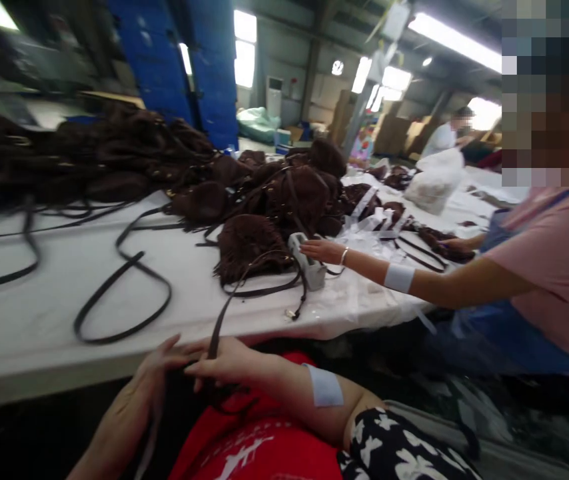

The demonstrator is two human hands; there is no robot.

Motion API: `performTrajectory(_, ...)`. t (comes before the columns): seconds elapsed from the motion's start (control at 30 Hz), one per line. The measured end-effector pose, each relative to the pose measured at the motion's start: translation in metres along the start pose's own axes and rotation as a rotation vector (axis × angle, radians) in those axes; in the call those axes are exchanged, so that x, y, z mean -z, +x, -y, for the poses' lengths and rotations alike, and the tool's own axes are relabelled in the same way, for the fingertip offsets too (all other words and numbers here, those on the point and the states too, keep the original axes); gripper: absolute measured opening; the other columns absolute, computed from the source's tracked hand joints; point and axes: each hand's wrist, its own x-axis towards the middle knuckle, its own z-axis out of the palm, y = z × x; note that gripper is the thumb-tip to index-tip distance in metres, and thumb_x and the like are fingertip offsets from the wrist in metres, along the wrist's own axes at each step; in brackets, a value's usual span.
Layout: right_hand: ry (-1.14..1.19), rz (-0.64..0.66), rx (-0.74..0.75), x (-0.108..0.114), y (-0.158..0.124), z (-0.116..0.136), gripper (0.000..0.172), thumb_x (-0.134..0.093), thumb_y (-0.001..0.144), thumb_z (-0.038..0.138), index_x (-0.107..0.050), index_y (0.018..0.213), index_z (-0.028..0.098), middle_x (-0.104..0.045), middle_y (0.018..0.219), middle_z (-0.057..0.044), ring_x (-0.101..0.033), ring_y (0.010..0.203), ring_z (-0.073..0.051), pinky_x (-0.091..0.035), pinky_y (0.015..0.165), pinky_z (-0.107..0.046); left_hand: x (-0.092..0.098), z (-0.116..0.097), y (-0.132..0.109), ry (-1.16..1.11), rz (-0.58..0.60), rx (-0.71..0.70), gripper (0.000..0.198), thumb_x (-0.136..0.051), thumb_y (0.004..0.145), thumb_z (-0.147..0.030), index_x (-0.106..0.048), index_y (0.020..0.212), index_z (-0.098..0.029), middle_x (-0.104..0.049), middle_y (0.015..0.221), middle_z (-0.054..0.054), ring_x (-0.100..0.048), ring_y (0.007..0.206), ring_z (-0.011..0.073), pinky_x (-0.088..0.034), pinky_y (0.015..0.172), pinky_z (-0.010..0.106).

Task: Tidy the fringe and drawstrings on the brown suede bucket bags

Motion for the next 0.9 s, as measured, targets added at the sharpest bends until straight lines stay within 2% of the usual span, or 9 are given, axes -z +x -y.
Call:
performTrajectory(0.1, 0.040, 0.063, -0.015, -0.013, -0.002, -0.008, 0.043, -0.064, 0.081, 0.049, -0.064, 0.109, 0.016, -0.060, 0.059, 0.004, -0.041, 0.039, -0.005, -0.030, 0.039, -0.016, 0.002, -0.002, -0.006, -0.308, 0.113, 0.145, 0.062, -0.038, 0.089, -0.062, -0.059, 0.127, -0.017, -0.062, 0.129, 0.011, -0.056, 0.121, 0.0264, -0.047, 0.101, 0.039)
performTrajectory(0.17, 0.029, 0.010, -0.001, -0.020, -0.002, -0.015, 0.042, -0.062, 0.081, 0.054, -0.065, 0.087, 0.013, -0.058, 0.054, 0.003, -0.040, 0.037, -0.005, -0.028, 0.037, -0.016, -0.005, -0.003, -0.007, -0.466, 0.165, 0.187, 0.059, -0.043, 0.089, -0.060, -0.062, 0.121, -0.015, -0.061, 0.131, 0.012, -0.054, 0.123, 0.0270, -0.044, 0.105, 0.040)
performTrajectory(0.27, -0.011, -0.076, 0.017, -0.025, 0.000, -0.023, 0.041, -0.060, 0.081, 0.053, -0.059, 0.068, 0.014, -0.056, 0.050, 0.002, -0.042, 0.037, -0.006, -0.030, 0.037, -0.017, -0.012, 0.000, -0.006, -0.493, 0.179, 0.176, 0.055, -0.046, 0.087, -0.059, -0.069, 0.106, -0.013, -0.062, 0.128, 0.013, -0.055, 0.122, 0.0275, -0.040, 0.108, 0.040)
performTrajectory(0.37, -0.008, -0.147, 0.047, -0.026, 0.004, -0.031, 0.030, -0.060, 0.079, 0.041, -0.061, 0.067, 0.014, -0.058, 0.052, 0.001, -0.049, 0.042, -0.008, -0.036, 0.041, -0.018, -0.012, 0.007, -0.006, -0.372, 0.180, 0.178, 0.056, -0.056, 0.081, -0.059, -0.065, 0.111, -0.013, -0.068, 0.117, 0.013, -0.063, 0.110, 0.0267, -0.048, 0.099, 0.039)
performTrajectory(0.47, -0.054, -0.225, 0.102, -0.026, 0.006, -0.039, 0.016, -0.060, 0.075, 0.028, -0.064, 0.068, 0.013, -0.060, 0.056, 0.000, -0.053, 0.049, -0.010, -0.040, 0.046, -0.019, -0.007, 0.011, -0.005, -0.130, 0.119, 0.172, 0.050, -0.066, 0.072, -0.058, -0.066, 0.100, -0.016, -0.073, 0.097, 0.008, -0.068, 0.090, 0.0244, -0.054, 0.083, 0.033)
performTrajectory(0.57, -0.164, -0.247, 0.155, -0.028, 0.005, -0.045, 0.011, -0.058, 0.073, 0.020, -0.067, 0.073, 0.013, -0.062, 0.062, 0.000, -0.055, 0.056, -0.011, -0.040, 0.051, -0.018, -0.002, 0.006, -0.007, 0.087, 0.083, 0.205, 0.044, -0.060, 0.075, -0.062, -0.066, 0.083, -0.019, -0.073, 0.079, 0.004, -0.068, 0.075, 0.0223, -0.052, 0.070, 0.029)
performTrajectory(0.67, -0.244, -0.250, 0.203, -0.029, 0.005, -0.046, 0.015, -0.057, 0.074, 0.021, -0.070, 0.078, 0.014, -0.063, 0.068, 0.001, -0.055, 0.061, -0.011, -0.041, 0.055, -0.018, 0.002, 0.000, -0.009, 0.277, 0.060, 0.204, 0.045, -0.055, 0.075, -0.065, -0.067, 0.079, -0.022, -0.073, 0.077, 0.002, -0.067, 0.074, 0.0228, -0.050, 0.067, 0.029)
performTrajectory(0.8, -0.402, -0.259, 0.186, -0.029, 0.003, -0.041, 0.015, -0.058, 0.075, 0.023, -0.070, 0.076, 0.014, -0.061, 0.064, 0.002, -0.055, 0.060, -0.010, -0.037, 0.052, -0.016, 0.008, 0.006, -0.012, 0.431, 0.142, 0.279, 0.047, -0.047, 0.078, -0.067, -0.067, 0.080, -0.024, -0.073, 0.080, 0.002, -0.067, 0.073, 0.0231, -0.049, 0.064, 0.030)
performTrajectory(0.9, -0.527, -0.247, 0.123, -0.028, 0.000, -0.038, 0.018, -0.059, 0.075, 0.028, -0.071, 0.077, 0.015, -0.061, 0.061, 0.002, -0.055, 0.058, -0.011, -0.035, 0.050, -0.017, 0.010, 0.017, -0.014, 0.483, 0.225, 0.301, 0.045, -0.045, 0.079, -0.064, -0.066, 0.073, -0.025, -0.073, 0.075, 0.002, -0.068, 0.070, 0.0230, -0.049, 0.061, 0.029)
